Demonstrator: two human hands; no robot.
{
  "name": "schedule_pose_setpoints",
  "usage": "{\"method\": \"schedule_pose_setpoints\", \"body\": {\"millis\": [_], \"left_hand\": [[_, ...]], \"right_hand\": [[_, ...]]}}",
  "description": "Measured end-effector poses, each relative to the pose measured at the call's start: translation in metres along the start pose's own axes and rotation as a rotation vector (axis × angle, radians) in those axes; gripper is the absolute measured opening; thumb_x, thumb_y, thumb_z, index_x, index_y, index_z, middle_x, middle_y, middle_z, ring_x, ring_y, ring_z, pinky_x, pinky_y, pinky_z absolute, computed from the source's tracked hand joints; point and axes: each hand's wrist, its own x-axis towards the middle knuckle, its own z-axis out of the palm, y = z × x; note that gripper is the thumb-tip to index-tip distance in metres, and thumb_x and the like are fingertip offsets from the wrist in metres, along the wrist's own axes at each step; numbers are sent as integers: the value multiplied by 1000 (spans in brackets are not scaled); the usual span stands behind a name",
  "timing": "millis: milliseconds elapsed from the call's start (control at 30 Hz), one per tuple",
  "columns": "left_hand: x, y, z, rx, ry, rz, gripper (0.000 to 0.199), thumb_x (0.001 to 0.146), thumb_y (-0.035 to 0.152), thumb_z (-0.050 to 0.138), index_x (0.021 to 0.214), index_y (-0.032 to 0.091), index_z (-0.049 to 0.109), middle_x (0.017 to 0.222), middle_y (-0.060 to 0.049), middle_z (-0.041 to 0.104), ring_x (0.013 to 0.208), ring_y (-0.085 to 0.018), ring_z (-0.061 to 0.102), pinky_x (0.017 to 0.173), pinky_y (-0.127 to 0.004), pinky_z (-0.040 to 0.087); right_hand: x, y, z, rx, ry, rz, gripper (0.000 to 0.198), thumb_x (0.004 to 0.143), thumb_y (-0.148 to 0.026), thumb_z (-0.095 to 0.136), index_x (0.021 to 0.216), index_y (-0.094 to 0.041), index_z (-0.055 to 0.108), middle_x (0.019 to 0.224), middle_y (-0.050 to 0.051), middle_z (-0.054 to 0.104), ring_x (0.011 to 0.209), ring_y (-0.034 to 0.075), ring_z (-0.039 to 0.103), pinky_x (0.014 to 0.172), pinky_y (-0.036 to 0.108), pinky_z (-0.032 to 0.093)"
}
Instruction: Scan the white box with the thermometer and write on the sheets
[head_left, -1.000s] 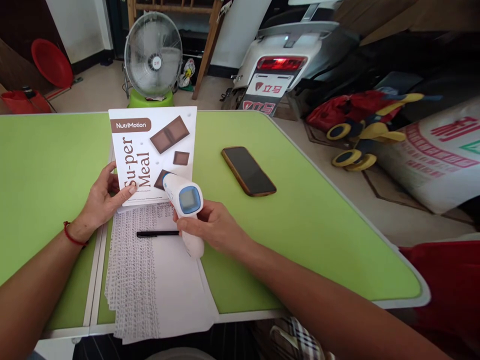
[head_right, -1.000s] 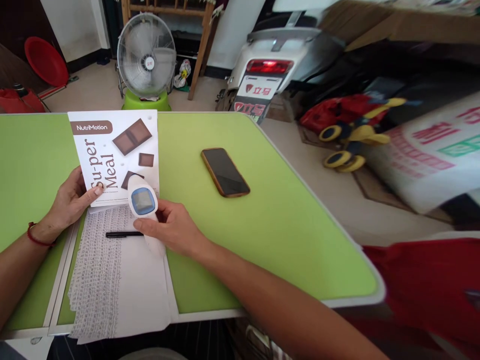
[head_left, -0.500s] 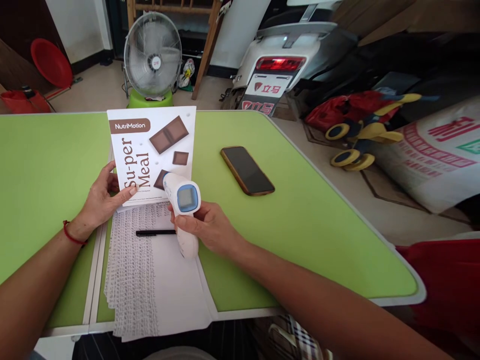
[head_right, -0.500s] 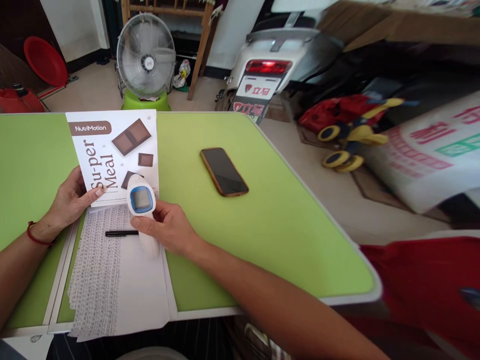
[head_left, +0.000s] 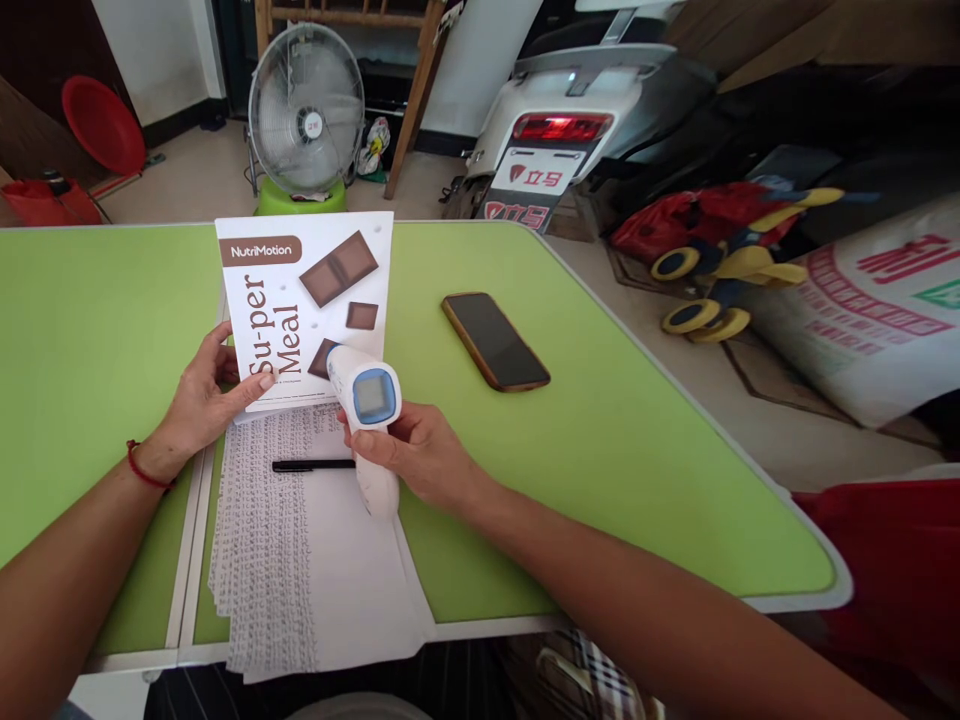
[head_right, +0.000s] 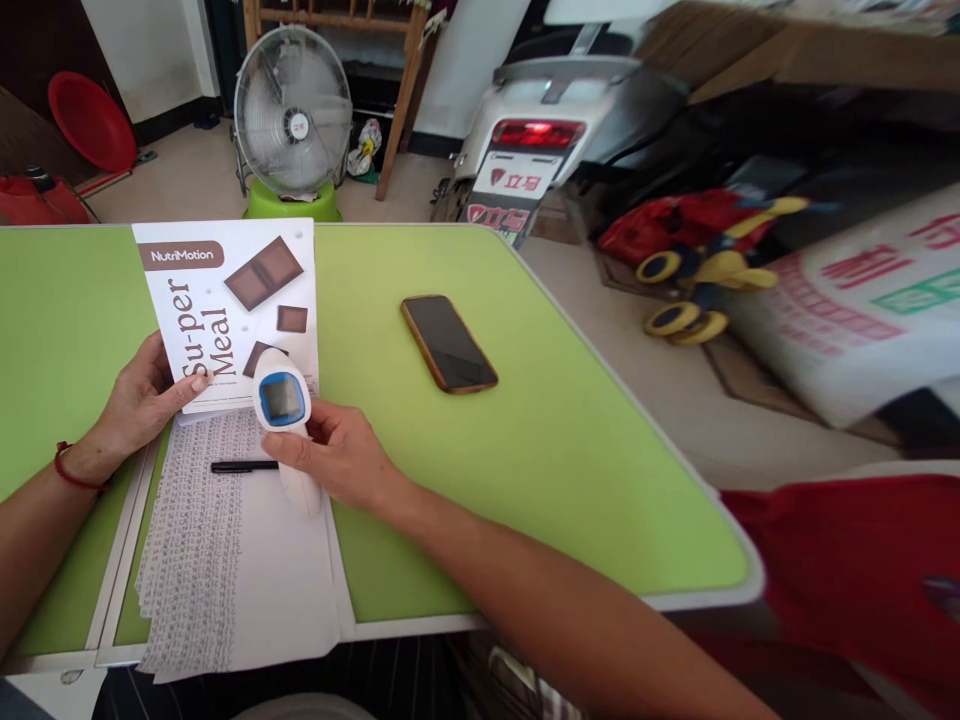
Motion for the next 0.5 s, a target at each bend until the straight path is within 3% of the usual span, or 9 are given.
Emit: {"method": "schedule_pose_setpoints", "body": {"millis": [267,500], "left_hand": [[1,-9,1,-41,19,18,83,69,53,82,135,20,45,111,-12,65,104,-31,63,93,-53,52],[2,-9,2,-36,15,71,76,73,49,81,133,21,46,107,-11,68,104,-30,64,90,-50,55]], "right_hand": [[2,-1,-3,50,9,18,33,57,-46,81,72,-21,66,73,0,60,67,13,50,65,30,44],[4,-2,-8,-28,19,-16,28,60,-44,79,70,-20,66,69,-1,60,64,12,50,61,28,44]]}}
